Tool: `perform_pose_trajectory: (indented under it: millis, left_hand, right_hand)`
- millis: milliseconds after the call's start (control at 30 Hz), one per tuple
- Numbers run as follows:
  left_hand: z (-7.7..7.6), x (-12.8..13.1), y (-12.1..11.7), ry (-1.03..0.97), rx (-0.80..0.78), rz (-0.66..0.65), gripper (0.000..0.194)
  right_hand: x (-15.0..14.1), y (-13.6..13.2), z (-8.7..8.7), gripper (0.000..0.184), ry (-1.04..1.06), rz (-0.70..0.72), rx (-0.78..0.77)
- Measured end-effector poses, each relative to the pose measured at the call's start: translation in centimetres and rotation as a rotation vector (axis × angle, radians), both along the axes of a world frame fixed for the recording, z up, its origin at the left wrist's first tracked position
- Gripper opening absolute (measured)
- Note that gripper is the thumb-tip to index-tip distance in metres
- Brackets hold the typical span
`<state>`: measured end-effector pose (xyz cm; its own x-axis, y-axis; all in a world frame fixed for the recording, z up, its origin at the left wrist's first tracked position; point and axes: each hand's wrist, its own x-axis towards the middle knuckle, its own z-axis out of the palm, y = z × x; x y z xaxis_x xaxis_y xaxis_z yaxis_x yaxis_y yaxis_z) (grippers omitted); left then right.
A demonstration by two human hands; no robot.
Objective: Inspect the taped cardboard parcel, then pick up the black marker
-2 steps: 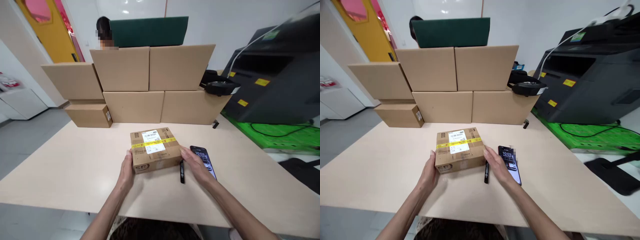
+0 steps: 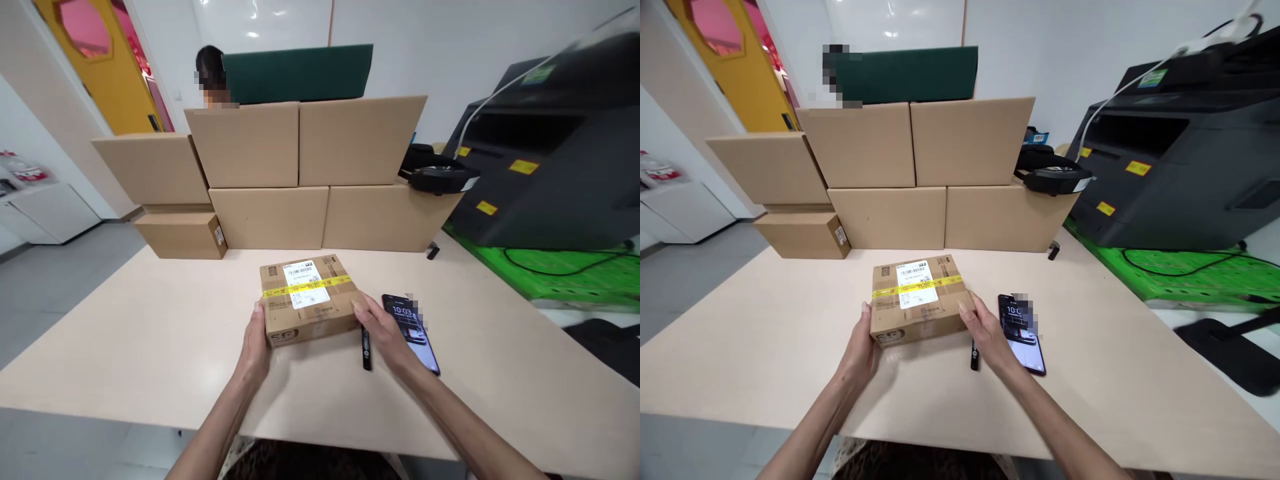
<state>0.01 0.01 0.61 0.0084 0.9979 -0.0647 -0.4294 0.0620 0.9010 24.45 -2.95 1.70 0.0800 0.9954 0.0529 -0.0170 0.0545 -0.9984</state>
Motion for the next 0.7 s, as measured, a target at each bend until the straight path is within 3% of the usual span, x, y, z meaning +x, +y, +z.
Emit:
perform_pose_trajectory:
  millis: [300,467,700]
  left_hand:
    - [3.4,-1.2,-0.3,0.024,0.112,-0.116,0.068]
    - [3.2,0.3,0.1,-0.026,0.135,-0.029,0.084]
    - [2.0,2.9,-0.5,-0.007,0.146,0.033,0.101]
  right_hand:
    - [-1.9,-0.1,-0.4,0.069,0.299,-0.087,0.103]
    - [-2.9,1.0,0.9,0.074,0.558,-0.161,0.097]
    - [-3.2,3.2,1.8,0.051,0.865,-0.201,-0.067]
